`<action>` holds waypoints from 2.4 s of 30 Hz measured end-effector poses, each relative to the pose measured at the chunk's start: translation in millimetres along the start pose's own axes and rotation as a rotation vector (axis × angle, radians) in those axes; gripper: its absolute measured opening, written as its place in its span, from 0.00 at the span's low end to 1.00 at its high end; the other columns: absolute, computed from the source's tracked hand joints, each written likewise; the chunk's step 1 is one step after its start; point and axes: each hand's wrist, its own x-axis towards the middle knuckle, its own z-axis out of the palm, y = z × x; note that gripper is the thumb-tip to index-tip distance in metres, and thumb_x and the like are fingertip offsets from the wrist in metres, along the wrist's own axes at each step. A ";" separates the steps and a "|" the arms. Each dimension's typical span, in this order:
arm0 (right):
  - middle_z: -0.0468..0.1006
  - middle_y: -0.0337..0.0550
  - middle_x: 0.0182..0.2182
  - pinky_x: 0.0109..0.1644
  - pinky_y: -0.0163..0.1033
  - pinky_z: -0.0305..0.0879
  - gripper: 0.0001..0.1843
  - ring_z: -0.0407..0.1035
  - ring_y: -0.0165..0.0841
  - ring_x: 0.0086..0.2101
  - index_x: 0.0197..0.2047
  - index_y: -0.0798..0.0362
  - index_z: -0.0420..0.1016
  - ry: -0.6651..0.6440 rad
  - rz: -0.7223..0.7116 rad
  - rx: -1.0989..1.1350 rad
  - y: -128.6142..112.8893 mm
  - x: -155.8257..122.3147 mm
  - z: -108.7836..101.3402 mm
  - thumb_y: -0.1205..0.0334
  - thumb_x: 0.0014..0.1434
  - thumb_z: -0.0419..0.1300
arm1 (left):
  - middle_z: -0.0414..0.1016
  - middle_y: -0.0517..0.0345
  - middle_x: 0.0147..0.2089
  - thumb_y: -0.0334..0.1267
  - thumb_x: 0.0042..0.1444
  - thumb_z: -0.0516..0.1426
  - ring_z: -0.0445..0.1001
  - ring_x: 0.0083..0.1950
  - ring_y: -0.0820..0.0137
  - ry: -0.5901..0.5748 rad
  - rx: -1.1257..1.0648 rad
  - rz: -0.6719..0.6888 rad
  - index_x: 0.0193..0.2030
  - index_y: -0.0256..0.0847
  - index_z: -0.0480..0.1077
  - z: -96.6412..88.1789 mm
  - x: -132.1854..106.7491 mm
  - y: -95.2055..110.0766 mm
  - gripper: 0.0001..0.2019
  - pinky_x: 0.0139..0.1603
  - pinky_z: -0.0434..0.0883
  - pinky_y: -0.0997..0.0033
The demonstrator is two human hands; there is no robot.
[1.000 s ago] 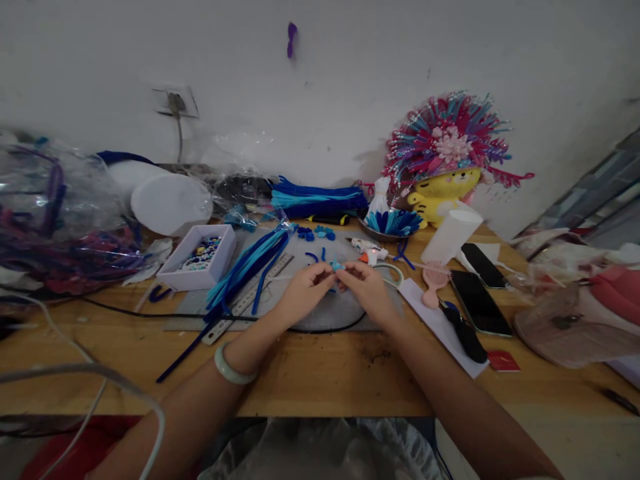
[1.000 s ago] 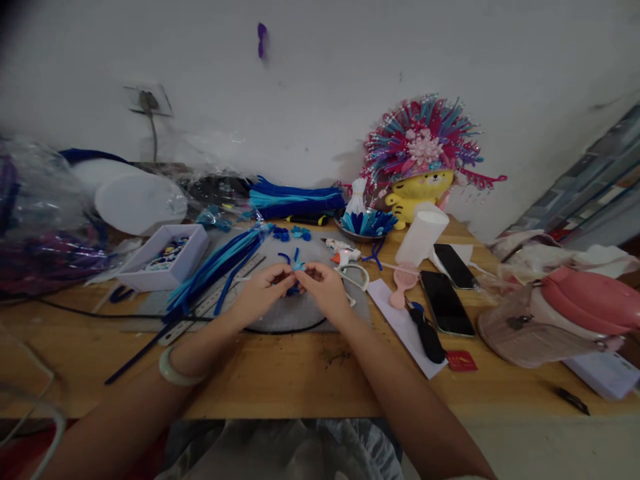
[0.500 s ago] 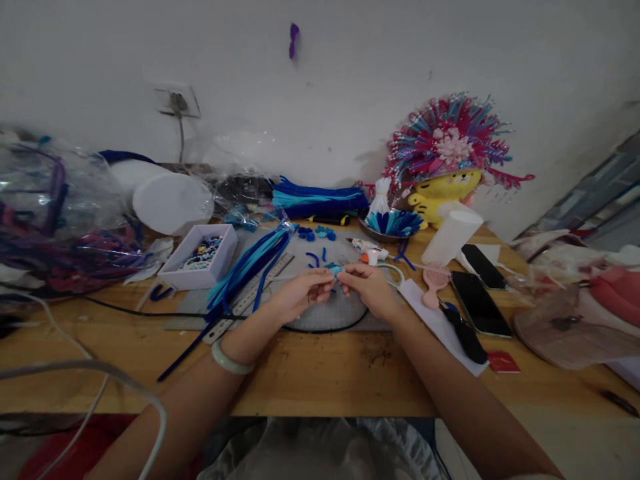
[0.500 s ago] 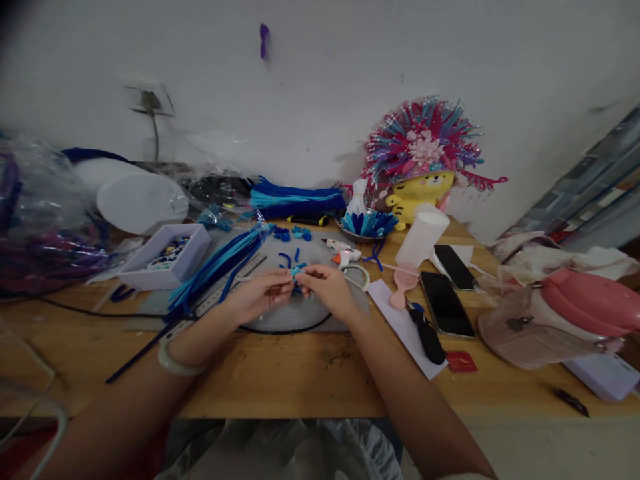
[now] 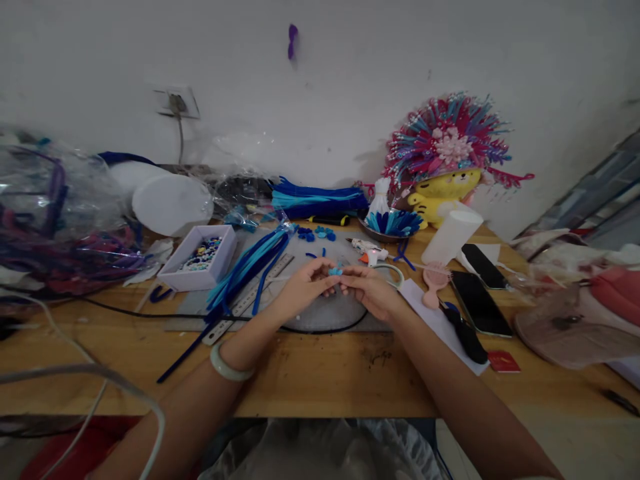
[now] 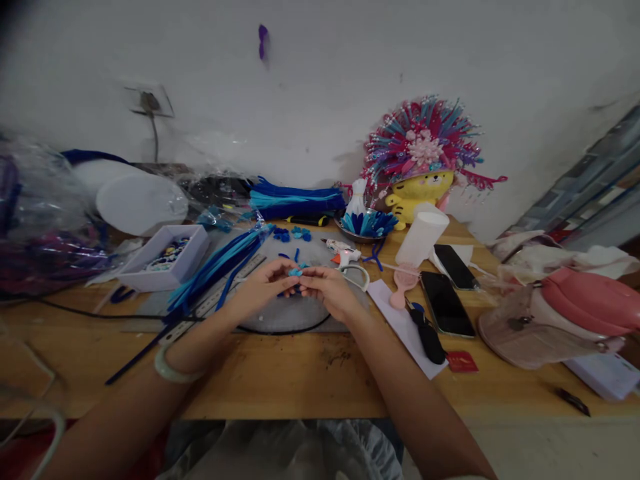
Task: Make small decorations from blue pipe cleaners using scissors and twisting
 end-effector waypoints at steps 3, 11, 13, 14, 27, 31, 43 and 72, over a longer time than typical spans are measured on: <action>0.71 0.35 0.20 0.26 0.29 0.60 0.10 0.64 0.22 0.21 0.26 0.57 0.72 0.038 -0.010 -0.011 0.5 -0.3 0.8 0.67 0.36 0.66 | 0.67 0.64 0.25 0.38 0.49 0.55 0.65 0.24 0.78 0.006 -0.009 0.003 0.37 0.38 0.63 -0.5 -0.2 -1.1 0.10 0.28 0.64 0.76; 0.69 0.35 0.19 0.22 0.29 0.58 0.09 0.61 0.21 0.18 0.23 0.57 0.68 -0.009 0.026 -0.188 -1.6 -3.7 5.9 0.60 0.43 0.62 | 0.64 0.66 0.18 0.40 0.46 0.56 0.62 0.21 0.78 0.021 -0.146 -0.090 0.29 0.36 0.63 0.3 0.5 -0.1 0.09 0.23 0.59 0.77; 0.65 0.32 0.16 0.19 0.28 0.54 0.09 0.58 0.20 0.16 0.23 0.56 0.67 0.009 -0.010 -0.230 -0.8 -4.5 7.5 0.60 0.43 0.61 | 0.62 0.67 0.17 0.40 0.46 0.56 0.59 0.19 0.80 0.037 -0.199 -0.124 0.27 0.36 0.62 2.5 -0.5 1.0 0.09 0.22 0.56 0.78; 0.64 0.30 0.14 0.18 0.28 0.52 0.09 0.56 0.20 0.15 0.23 0.55 0.66 0.015 -0.031 -0.255 0.0 -4.7 8.2 0.59 0.44 0.61 | 0.61 0.67 0.16 0.41 0.46 0.56 0.58 0.19 0.80 0.046 -0.228 -0.140 0.26 0.36 0.62 3.7 -1.0 1.3 0.09 0.21 0.55 0.78; 0.65 0.37 0.22 0.28 0.33 0.55 0.05 0.59 0.26 0.24 0.26 0.54 0.65 -0.042 -0.515 -1.067 -3.9 -7.2 0.0 0.67 0.52 0.52 | 0.58 0.68 0.16 0.41 0.41 0.60 0.54 0.17 0.83 0.047 -0.406 -0.277 0.23 0.36 0.61 8.5 -0.9 -9.1 0.13 0.19 0.49 0.79; 0.67 0.42 0.28 0.33 0.35 0.56 0.06 0.60 0.29 0.30 0.30 0.55 0.67 -0.102 -0.659 -1.356 -6.3 -9.8 -4.4 0.69 0.53 0.49 | 0.58 0.68 0.16 0.41 0.42 0.59 0.54 0.17 0.83 0.055 -0.345 -0.289 0.22 0.36 0.60 8.1 -1.8 -5.3 0.12 0.19 0.49 0.79; 0.62 0.31 0.15 0.15 0.30 0.47 0.13 0.53 0.21 0.14 0.21 0.54 0.62 0.021 -0.054 -0.302 2.4 -2.4 6.9 0.54 0.47 0.56 | 0.60 0.67 0.20 0.39 0.46 0.55 0.58 0.21 0.78 0.134 -0.092 -0.061 0.31 0.38 0.65 5.9 -0.5 -2.8 0.07 0.24 0.56 0.76; 0.56 0.29 0.13 0.18 0.30 0.44 0.12 0.49 0.21 0.15 0.22 0.53 0.60 -0.043 -0.097 -0.356 3.5 -4.0 5.1 0.55 0.47 0.57 | 0.57 0.67 0.20 0.43 0.44 0.58 0.56 0.21 0.81 0.152 -0.373 -0.125 0.25 0.37 0.62 12.8 -1.5 -2.8 0.11 0.22 0.54 0.78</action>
